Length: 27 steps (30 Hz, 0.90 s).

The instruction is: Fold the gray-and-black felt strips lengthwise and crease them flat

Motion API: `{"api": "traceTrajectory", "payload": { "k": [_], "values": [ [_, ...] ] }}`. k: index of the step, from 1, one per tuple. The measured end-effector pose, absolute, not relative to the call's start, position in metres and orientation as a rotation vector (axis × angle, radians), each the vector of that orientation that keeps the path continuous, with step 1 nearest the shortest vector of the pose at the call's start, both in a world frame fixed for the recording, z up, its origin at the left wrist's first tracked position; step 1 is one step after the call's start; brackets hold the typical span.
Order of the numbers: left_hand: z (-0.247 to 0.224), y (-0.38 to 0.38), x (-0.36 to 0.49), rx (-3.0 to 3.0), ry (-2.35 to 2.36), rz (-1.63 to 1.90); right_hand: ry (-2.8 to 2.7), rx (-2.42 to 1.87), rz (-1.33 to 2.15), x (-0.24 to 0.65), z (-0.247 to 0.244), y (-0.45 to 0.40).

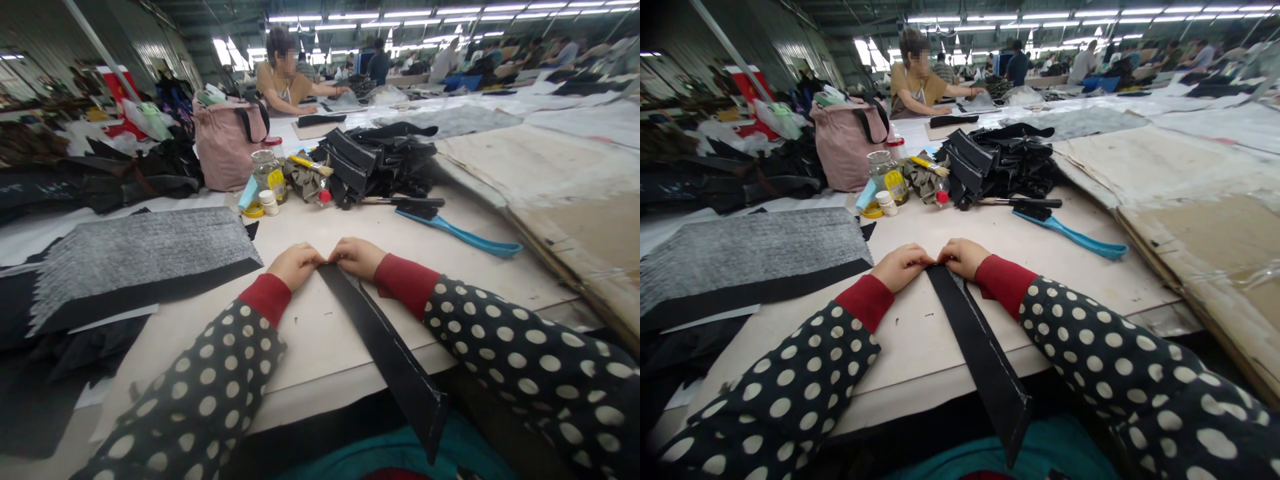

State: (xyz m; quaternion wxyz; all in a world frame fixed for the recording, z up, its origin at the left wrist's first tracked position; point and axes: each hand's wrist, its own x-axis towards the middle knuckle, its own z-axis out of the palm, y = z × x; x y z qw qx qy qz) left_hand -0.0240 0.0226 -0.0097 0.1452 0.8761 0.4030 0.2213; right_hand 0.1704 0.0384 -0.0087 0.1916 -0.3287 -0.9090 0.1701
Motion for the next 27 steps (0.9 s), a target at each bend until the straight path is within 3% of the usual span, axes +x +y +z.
{"api": "traceTrajectory", "payload": {
  "k": [4, 13, 23, 27],
  "values": [
    [-0.009, 0.025, -0.034, 2.741, 0.965, 0.525, -2.658, -0.843, 0.304, 0.169, -0.006, 0.036],
    [-0.003, 0.015, -0.038, 2.853, 1.054, 0.370, -2.862, -0.776, 0.162, 0.172, 0.009, 0.026],
    [-0.001, 0.016, -0.034, 2.757, 1.148, 0.422, -2.850, -0.987, 0.166, 0.185, 0.012, 0.017],
    [0.004, 0.010, -0.021, 2.716, 1.264, 0.599, -2.805, -1.011, 0.178, 0.184, 0.010, 0.015]
  ]
}}
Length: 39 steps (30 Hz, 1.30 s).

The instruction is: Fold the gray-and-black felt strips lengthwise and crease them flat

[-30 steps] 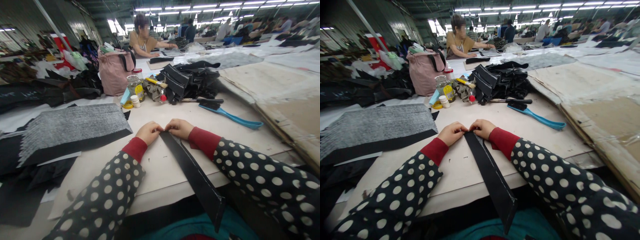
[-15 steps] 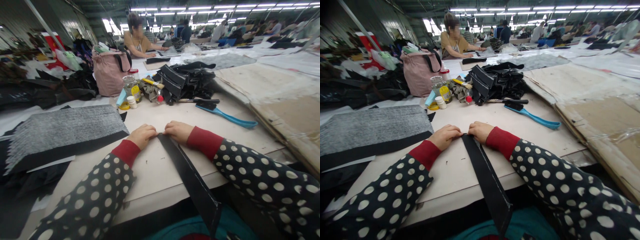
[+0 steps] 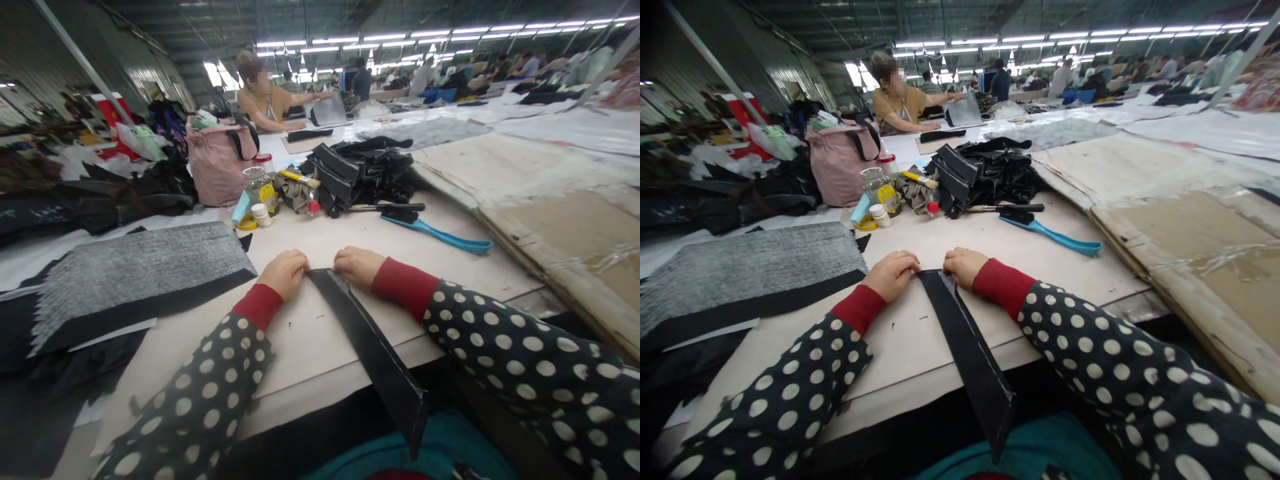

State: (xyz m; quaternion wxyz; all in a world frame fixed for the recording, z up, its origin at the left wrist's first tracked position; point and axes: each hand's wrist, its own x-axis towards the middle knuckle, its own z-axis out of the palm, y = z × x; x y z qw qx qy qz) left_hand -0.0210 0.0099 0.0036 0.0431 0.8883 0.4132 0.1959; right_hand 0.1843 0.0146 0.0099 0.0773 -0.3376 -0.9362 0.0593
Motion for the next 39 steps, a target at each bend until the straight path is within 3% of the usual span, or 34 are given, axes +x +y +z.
{"api": "traceTrajectory", "payload": {
  "k": [10, 15, 28, 39],
  "values": [
    [0.001, 0.000, -0.007, 2.831, 1.268, 0.391, -2.778, -1.440, 0.285, 0.190, 0.028, -0.001],
    [0.008, -0.004, -0.013, 2.782, 1.417, 0.323, -2.904, -1.541, 0.103, 0.183, 0.035, 0.008],
    [-0.001, 0.006, -0.022, 2.236, 1.382, 0.539, -2.718, -1.239, 0.178, 0.173, 0.011, 0.021],
    [-0.005, 0.010, -0.019, 2.428, 1.358, 0.572, -2.578, -1.083, 0.337, 0.175, -0.003, 0.021]
  ]
}}
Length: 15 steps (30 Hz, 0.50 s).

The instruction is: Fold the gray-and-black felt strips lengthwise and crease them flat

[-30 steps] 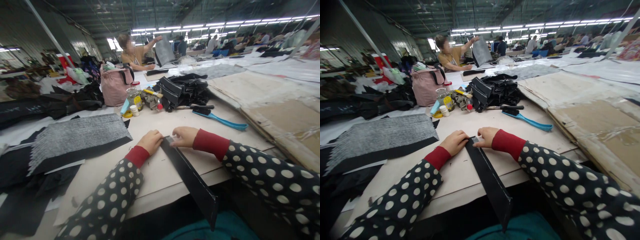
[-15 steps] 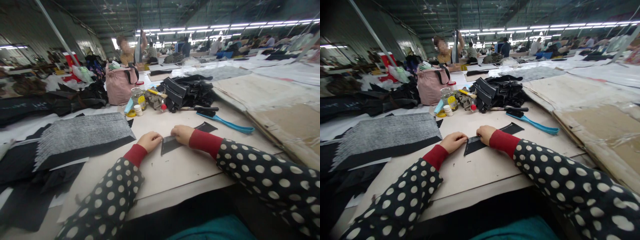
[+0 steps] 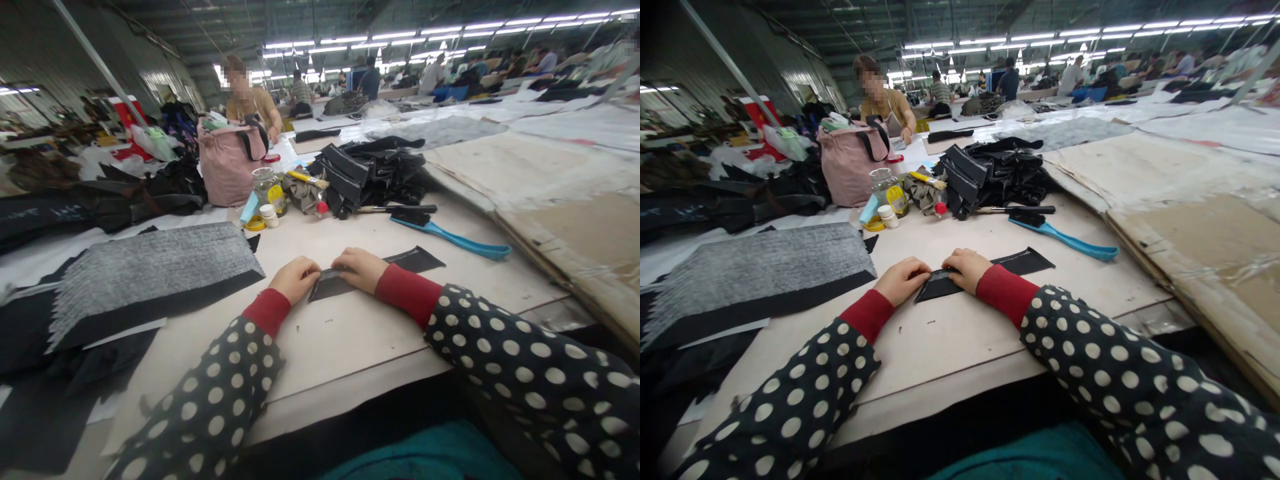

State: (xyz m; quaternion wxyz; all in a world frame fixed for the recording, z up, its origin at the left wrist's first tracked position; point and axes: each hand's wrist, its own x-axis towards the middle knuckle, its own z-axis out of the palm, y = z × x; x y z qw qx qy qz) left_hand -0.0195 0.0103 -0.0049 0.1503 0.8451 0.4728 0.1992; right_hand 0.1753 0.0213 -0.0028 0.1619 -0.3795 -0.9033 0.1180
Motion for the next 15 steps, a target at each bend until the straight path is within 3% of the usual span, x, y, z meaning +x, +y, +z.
{"api": "traceTrajectory", "payload": {
  "k": [15],
  "values": [
    [0.001, 0.006, -0.011, 2.443, 1.354, 0.495, -2.606, -1.043, 0.272, 0.173, -0.002, 0.018]
  ]
}}
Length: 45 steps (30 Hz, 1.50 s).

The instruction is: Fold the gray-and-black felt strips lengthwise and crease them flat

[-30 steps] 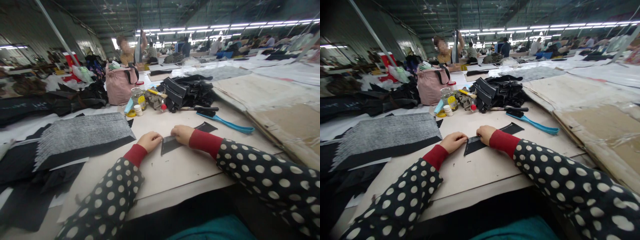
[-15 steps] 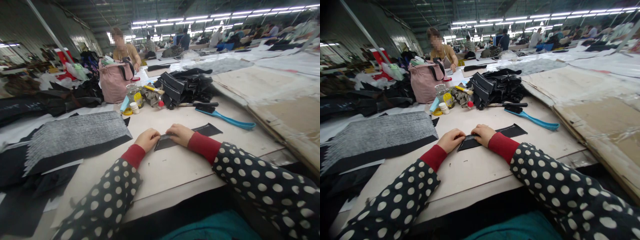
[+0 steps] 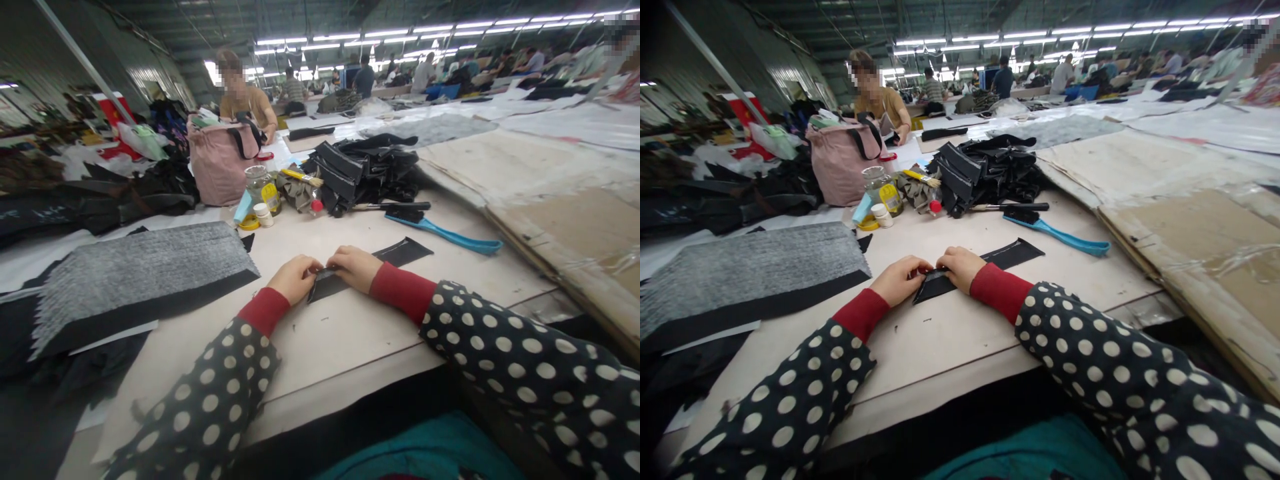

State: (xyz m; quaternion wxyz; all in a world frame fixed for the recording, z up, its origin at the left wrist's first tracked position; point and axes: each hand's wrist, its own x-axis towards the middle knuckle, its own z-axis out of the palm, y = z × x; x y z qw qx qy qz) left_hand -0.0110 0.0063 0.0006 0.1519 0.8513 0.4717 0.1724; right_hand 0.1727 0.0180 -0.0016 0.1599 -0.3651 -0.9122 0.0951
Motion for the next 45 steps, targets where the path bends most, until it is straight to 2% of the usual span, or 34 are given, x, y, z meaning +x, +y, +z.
{"api": "traceTrajectory", "payload": {
  "k": [7, 14, 19, 22, 26, 31, 37, 45],
  "values": [
    [0.005, -0.001, -0.008, 2.692, 1.272, 0.433, -2.677, -1.041, 0.156, 0.173, 0.003, 0.014],
    [0.019, -0.010, -0.003, 3.023, 1.246, -0.026, -2.841, -1.067, -0.110, 0.168, 0.008, 0.001],
    [0.032, -0.014, 0.008, 3.045, 1.243, -0.187, -2.790, -1.031, 0.014, 0.178, 0.005, 0.006],
    [0.030, -0.014, 0.010, 2.980, 1.336, -0.094, -2.659, -1.138, 0.092, 0.190, 0.001, 0.016],
    [0.015, -0.007, 0.000, 2.734, 1.447, 0.226, -2.557, -1.327, 0.088, 0.200, -0.002, 0.024],
    [0.002, 0.002, -0.013, 2.469, 1.357, 0.400, -2.535, -1.386, 0.301, 0.198, 0.002, 0.019],
    [0.010, 0.003, -0.014, 2.219, 1.384, 0.478, -2.575, -1.004, 0.178, 0.198, 0.005, 0.018],
    [0.011, 0.004, -0.018, 2.288, 1.300, 0.465, -2.509, -0.931, 0.105, 0.202, 0.002, 0.022]
  ]
}}
